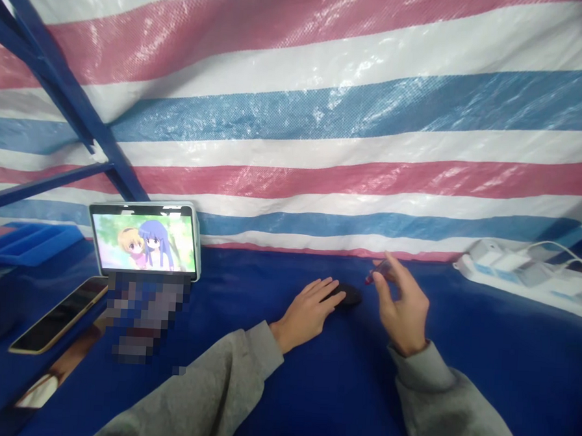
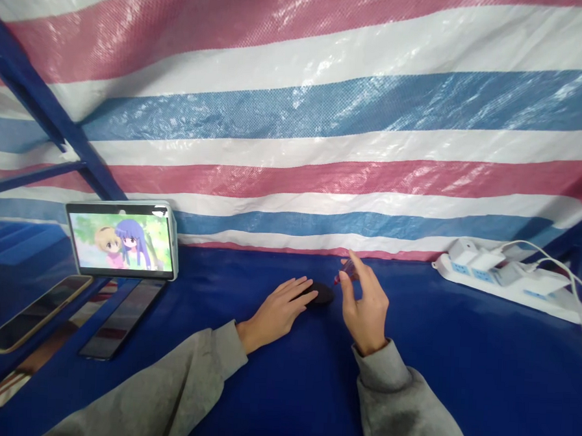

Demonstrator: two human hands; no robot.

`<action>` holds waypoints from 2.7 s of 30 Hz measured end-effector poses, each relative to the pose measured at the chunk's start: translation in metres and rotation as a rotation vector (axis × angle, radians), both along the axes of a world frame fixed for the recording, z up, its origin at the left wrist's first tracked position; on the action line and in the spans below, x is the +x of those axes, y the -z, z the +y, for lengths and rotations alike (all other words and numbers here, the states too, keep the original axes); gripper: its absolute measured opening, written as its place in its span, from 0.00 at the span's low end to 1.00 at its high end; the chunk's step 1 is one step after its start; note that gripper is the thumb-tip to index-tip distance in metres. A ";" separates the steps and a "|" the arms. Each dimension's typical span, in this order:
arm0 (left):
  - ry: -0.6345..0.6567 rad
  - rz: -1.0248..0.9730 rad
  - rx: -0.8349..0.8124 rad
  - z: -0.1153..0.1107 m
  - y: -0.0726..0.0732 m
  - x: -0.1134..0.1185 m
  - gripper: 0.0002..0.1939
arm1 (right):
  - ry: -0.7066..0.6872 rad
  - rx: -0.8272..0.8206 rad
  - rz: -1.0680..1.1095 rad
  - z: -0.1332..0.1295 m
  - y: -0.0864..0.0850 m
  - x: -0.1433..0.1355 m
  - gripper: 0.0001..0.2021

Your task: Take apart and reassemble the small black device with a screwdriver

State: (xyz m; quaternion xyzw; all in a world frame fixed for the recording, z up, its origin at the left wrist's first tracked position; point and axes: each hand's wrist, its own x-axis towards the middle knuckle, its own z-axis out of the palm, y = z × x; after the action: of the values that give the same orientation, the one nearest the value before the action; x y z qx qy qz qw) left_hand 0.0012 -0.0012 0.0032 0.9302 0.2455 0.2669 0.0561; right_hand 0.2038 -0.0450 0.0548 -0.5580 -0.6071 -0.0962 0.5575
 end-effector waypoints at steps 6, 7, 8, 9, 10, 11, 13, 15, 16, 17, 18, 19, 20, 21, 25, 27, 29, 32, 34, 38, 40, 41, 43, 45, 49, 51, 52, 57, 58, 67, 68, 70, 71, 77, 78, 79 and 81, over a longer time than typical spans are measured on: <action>0.009 -0.001 0.011 0.000 0.002 0.000 0.21 | -0.031 0.046 -0.071 0.000 -0.002 -0.001 0.20; 0.008 -0.001 0.012 0.000 0.002 0.000 0.21 | -0.034 0.046 -0.072 0.000 -0.002 -0.001 0.20; 0.008 0.002 0.013 0.000 0.001 0.000 0.22 | -0.037 0.042 -0.068 0.000 -0.002 -0.001 0.20; 0.007 0.006 0.016 0.000 0.001 0.000 0.22 | -0.040 0.038 -0.064 0.000 -0.002 -0.001 0.20; 0.005 0.012 0.019 0.000 0.000 0.000 0.22 | -0.043 0.034 -0.061 0.000 -0.002 -0.001 0.20; 0.003 0.018 0.021 -0.001 0.000 0.000 0.22 | -0.044 0.033 -0.058 0.000 -0.002 -0.001 0.20; 0.001 0.022 0.021 -0.001 -0.001 0.000 0.21 | -0.045 0.033 -0.057 -0.001 -0.002 -0.001 0.20; 0.002 0.018 0.016 -0.001 -0.001 0.000 0.21 | -0.043 0.034 -0.054 -0.001 -0.002 0.000 0.19; 0.002 0.014 0.015 0.000 -0.001 0.000 0.21 | -0.042 0.034 -0.054 -0.001 -0.003 0.000 0.19; 0.001 0.012 0.014 0.000 0.000 0.000 0.21 | -0.041 0.034 -0.054 -0.001 -0.003 -0.001 0.19; 0.001 0.011 0.015 0.000 0.000 0.000 0.21 | -0.041 0.034 -0.055 -0.002 -0.003 -0.001 0.19; 0.000 0.012 0.016 0.000 0.000 0.000 0.21 | -0.040 0.034 -0.054 -0.002 -0.004 -0.001 0.19; 0.000 0.015 0.017 0.000 0.001 0.000 0.21 | -0.043 0.034 -0.054 -0.002 -0.004 -0.002 0.19; 0.001 0.016 0.019 -0.001 0.001 0.000 0.21 | -0.049 0.036 -0.055 -0.002 -0.005 -0.002 0.18; 0.001 0.019 0.017 -0.001 0.001 0.000 0.21 | -0.080 0.048 -0.059 -0.003 -0.006 -0.004 0.18; 0.003 0.021 0.017 -0.001 0.000 0.000 0.21 | -0.086 0.051 -0.060 -0.002 -0.006 -0.004 0.18; 0.004 0.024 0.016 -0.001 0.000 0.000 0.21 | -0.079 0.056 -0.063 -0.002 -0.005 -0.004 0.18; 0.000 0.022 0.016 0.000 0.001 0.000 0.21 | -0.063 0.059 -0.075 -0.001 -0.004 -0.003 0.18; -0.001 0.022 0.017 0.000 0.001 0.000 0.22 | -0.061 0.049 -0.078 -0.001 -0.004 -0.003 0.18; 0.000 0.025 0.010 0.000 0.002 0.000 0.21 | -0.054 0.073 -0.033 -0.002 -0.004 -0.002 0.18; 0.001 0.022 0.013 0.000 0.002 0.000 0.21 | -0.078 0.071 -0.022 -0.002 -0.004 -0.002 0.19; 0.002 0.022 0.017 -0.001 0.001 0.000 0.21 | -0.094 0.060 -0.027 -0.002 -0.003 -0.002 0.19; 0.002 0.024 0.024 -0.001 0.000 0.000 0.21 | -0.109 0.040 -0.045 -0.002 -0.004 -0.003 0.19; 0.000 0.027 0.027 -0.001 -0.001 0.000 0.21 | -0.099 0.035 -0.062 -0.002 -0.004 -0.004 0.19; -0.003 0.039 0.026 -0.001 -0.001 0.000 0.22 | -0.093 0.045 -0.081 -0.002 -0.006 -0.006 0.19; -0.005 0.043 0.020 -0.001 0.000 0.001 0.22 | -0.092 0.045 -0.084 -0.002 -0.007 -0.006 0.18; -0.005 0.043 0.019 -0.001 0.000 0.001 0.22 | -0.091 0.041 -0.084 -0.002 -0.007 -0.006 0.18; 0.001 0.036 0.025 -0.002 -0.002 0.000 0.21 | -0.054 0.036 -0.071 -0.002 -0.007 -0.005 0.16; 0.001 0.033 0.025 -0.002 -0.002 0.000 0.21 | -0.026 0.050 -0.069 -0.002 -0.007 -0.004 0.15; 0.010 0.019 0.022 -0.001 0.000 0.000 0.22 | -0.054 -0.011 -0.044 -0.003 -0.007 -0.003 0.20; 0.010 0.020 0.022 -0.001 0.000 0.000 0.22 | -0.044 0.006 -0.044 -0.003 -0.007 -0.003 0.19; 0.012 0.021 0.022 -0.001 0.000 -0.001 0.22 | -0.057 0.034 -0.032 -0.003 -0.006 -0.002 0.18; 0.013 0.022 0.024 -0.001 -0.001 -0.001 0.21 | -0.077 0.032 -0.027 -0.003 -0.006 -0.002 0.19; 0.010 0.037 0.036 -0.002 -0.004 0.000 0.21 | -0.061 -0.010 -0.049 -0.002 -0.004 -0.002 0.18; 0.008 0.041 0.035 -0.002 -0.004 0.000 0.21 | -0.036 0.012 -0.048 -0.002 -0.004 -0.002 0.17; 0.006 0.045 0.034 -0.002 -0.004 -0.001 0.21 | -0.019 0.034 -0.044 -0.002 -0.005 -0.002 0.16; 0.005 0.052 0.031 -0.002 -0.003 -0.001 0.22 | -0.035 0.048 -0.043 -0.002 -0.006 -0.002 0.17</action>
State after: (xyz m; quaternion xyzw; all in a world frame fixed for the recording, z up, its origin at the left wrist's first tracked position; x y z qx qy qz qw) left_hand 0.0006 -0.0030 0.0065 0.9381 0.2405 0.2465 0.0361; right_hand 0.2021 -0.0467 0.0610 -0.5317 -0.6262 -0.1131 0.5589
